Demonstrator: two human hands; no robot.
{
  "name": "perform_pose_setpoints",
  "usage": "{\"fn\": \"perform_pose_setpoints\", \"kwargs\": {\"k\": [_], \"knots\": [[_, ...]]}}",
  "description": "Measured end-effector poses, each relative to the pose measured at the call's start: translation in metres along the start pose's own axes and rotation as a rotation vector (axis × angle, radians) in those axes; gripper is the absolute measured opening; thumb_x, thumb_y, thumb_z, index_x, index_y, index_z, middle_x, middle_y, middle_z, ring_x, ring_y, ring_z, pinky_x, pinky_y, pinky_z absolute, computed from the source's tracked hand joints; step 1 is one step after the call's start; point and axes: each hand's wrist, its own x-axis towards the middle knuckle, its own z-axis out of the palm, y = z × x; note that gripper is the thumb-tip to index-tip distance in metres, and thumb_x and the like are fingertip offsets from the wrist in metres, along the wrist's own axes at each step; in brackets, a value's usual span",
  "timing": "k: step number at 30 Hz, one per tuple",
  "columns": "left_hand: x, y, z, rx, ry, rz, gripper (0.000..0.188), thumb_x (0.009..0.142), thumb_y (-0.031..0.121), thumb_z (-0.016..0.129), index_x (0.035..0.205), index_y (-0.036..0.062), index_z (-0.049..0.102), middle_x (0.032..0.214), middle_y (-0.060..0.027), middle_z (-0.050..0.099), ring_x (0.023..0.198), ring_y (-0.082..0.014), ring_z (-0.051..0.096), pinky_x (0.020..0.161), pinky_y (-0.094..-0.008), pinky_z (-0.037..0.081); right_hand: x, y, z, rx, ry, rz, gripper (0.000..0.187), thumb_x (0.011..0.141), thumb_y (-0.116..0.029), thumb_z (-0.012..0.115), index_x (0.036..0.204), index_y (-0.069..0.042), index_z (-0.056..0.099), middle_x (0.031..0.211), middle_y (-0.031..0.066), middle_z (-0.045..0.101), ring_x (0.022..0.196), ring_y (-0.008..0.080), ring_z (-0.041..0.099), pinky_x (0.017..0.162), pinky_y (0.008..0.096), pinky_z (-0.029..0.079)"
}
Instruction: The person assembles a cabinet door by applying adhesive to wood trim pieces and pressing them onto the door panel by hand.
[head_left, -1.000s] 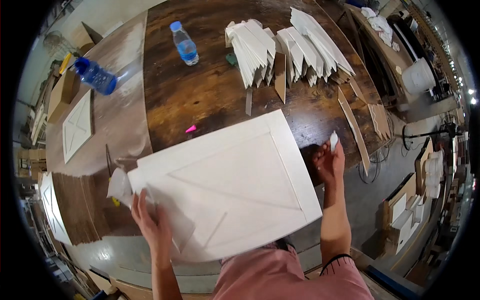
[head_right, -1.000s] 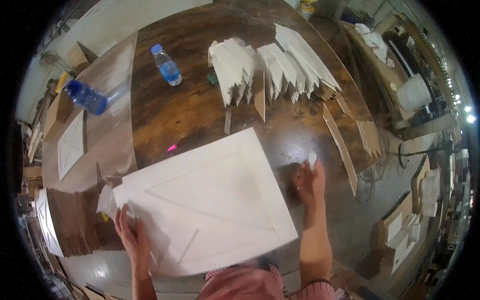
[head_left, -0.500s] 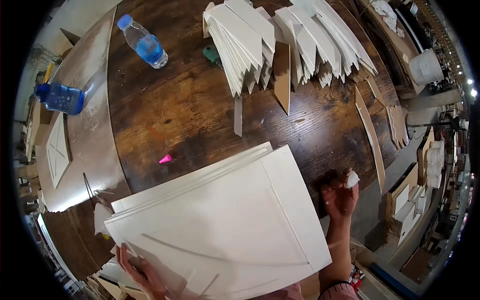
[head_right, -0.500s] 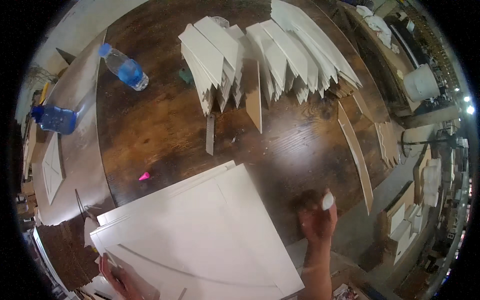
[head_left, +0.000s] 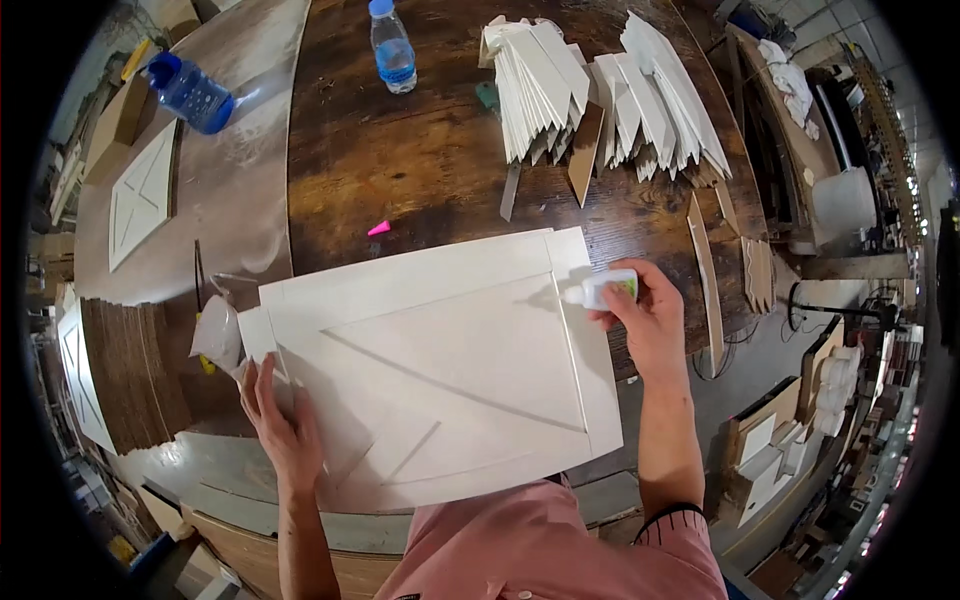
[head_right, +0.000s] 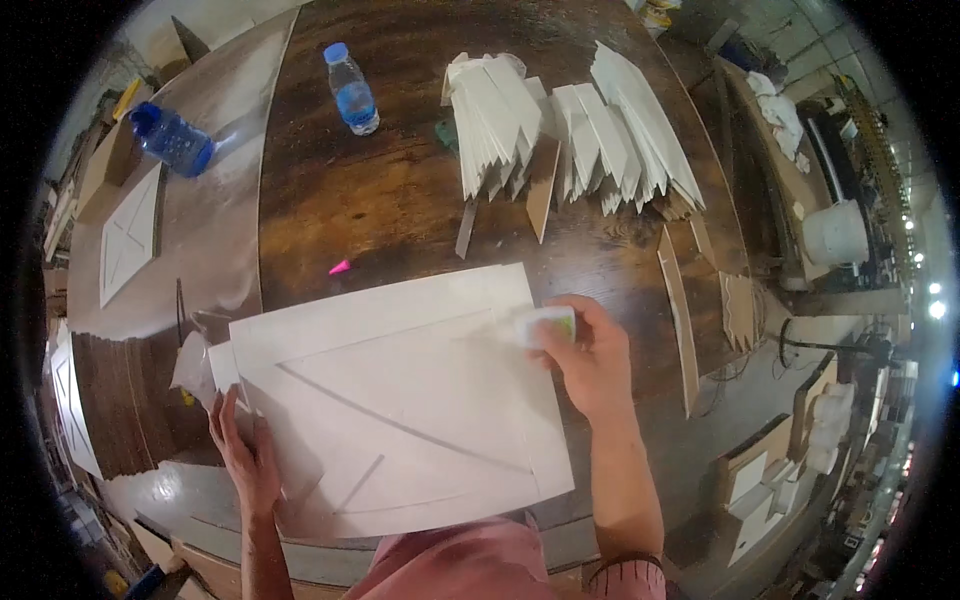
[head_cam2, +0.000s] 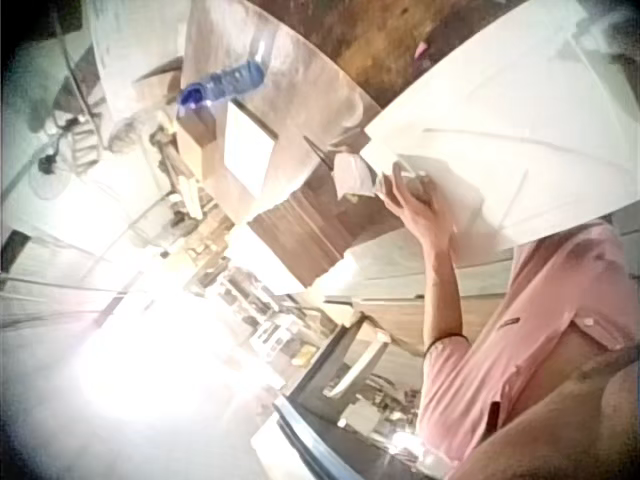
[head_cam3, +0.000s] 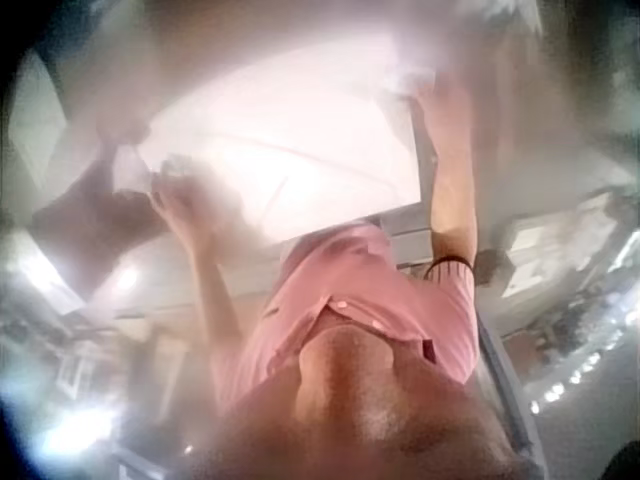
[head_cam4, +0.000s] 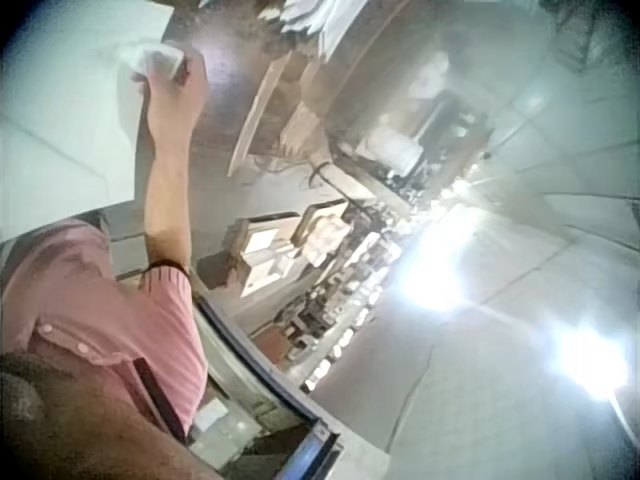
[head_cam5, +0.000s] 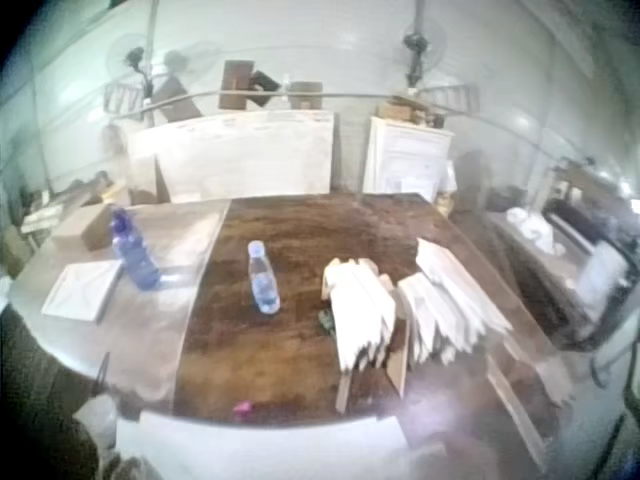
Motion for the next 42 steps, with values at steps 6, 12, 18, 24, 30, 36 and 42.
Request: {"fn": "perform_pose_setpoints", "kwargs": {"k": [6, 12, 18, 24, 30, 36, 42], "knots": [[0.0, 0.004, 0.002, -0.003, 0.03, 0.013, 0.055, 0.099, 0.011, 0.063, 0.152, 0.0081, 0.051, 0.154, -0.025, 0.047, 0.148, -0.0451, 0.037, 0.121, -0.0566, 0.028, 0.006, 0.005, 0.009, -0.277, 0.006, -0.06, 0.028, 0.096, -0.013, 0.078, 0.12, -0.002, 0.069, 0.101, 0.0059, 0.075, 0.079, 0.0129, 0.074, 0.061, 0.0244, 0.051], [-0.001, 0.005, 0.001, -0.008, 0.031, -0.032, 0.054, 0.1, 0.014, 0.063, 0.153, 0.0088, 0.051, 0.155, -0.0249, 0.046, 0.148, -0.0446, 0.037, 0.122, -0.0568, 0.028, 0.006, 0.002, 0.016, -0.33, 0.005, -0.077, 0.029, 0.096, -0.016, 0.079, 0.119, -0.003, 0.07, 0.1, 0.0059, 0.075, 0.079, 0.0128, 0.075, 0.059, 0.0248, 0.05], [-0.001, 0.003, 0.0, 0.012, 0.032, -0.016, 0.054, 0.1, 0.015, 0.063, 0.153, 0.0091, 0.051, 0.156, -0.0253, 0.045, 0.148, -0.0447, 0.036, 0.121, -0.0569, 0.029, 0.007, 0.003, 0.015, -0.3, 0.036, -0.067, 0.028, 0.096, -0.016, 0.079, 0.119, -0.003, 0.071, 0.099, 0.0063, 0.076, 0.079, 0.013, 0.075, 0.06, 0.0248, 0.051], [-0.001, -0.001, 0.003, 0.042, 0.031, -0.01, 0.056, 0.1, 0.016, 0.063, 0.153, 0.0104, 0.051, 0.157, -0.0258, 0.044, 0.148, -0.0453, 0.037, 0.122, -0.0568, 0.03, 0.006, 0.003, 0.015, -0.297, 0.034, -0.07, 0.028, 0.096, -0.015, 0.078, 0.119, -0.003, 0.071, 0.099, 0.0064, 0.076, 0.079, 0.0126, 0.075, 0.061, 0.0244, 0.051], [-0.001, -0.001, 0.004, 0.039, 0.039, -0.01, 0.055, 0.1, 0.018, 0.063, 0.153, 0.0104, 0.051, 0.157, -0.0253, 0.044, 0.149, -0.0455, 0.036, 0.122, -0.0568, 0.029, 0.002, -0.001, 0.017, -0.286, 0.047, -0.059, 0.029, 0.095, -0.015, 0.078, 0.12, -0.002, 0.071, 0.097, 0.0059, 0.076, 0.08, 0.0122, 0.075, 0.063, 0.0245, 0.052], [-0.002, -0.006, 0.005, 0.05, 0.04, -0.01, 0.056, 0.099, 0.017, 0.065, 0.153, 0.0102, 0.051, 0.157, -0.0246, 0.044, 0.149, -0.0448, 0.036, 0.122, -0.0562, 0.03, -0.001, 0.003, 0.016, -0.292, 0.016, -0.126, 0.028, 0.096, -0.014, 0.077, 0.12, -0.003, 0.07, 0.102, 0.0086, 0.075, 0.08, 0.0146, 0.074, 0.063, 0.0267, 0.053], [-0.003, -0.005, 0.004, 0.029, 0.031, -0.032, 0.056, 0.099, 0.015, 0.064, 0.153, 0.0111, 0.051, 0.158, -0.0244, 0.042, 0.149, -0.0443, 0.036, 0.122, -0.0556, 0.031, -0.002, 0.005, -0.016, 0.157, 0.107, -0.015, 0.022, 0.1, -0.021, 0.074, 0.113, -0.004, 0.066, 0.099, 0.0048, 0.072, 0.082, 0.0148, 0.071, 0.066, 0.0298, 0.052]]}}
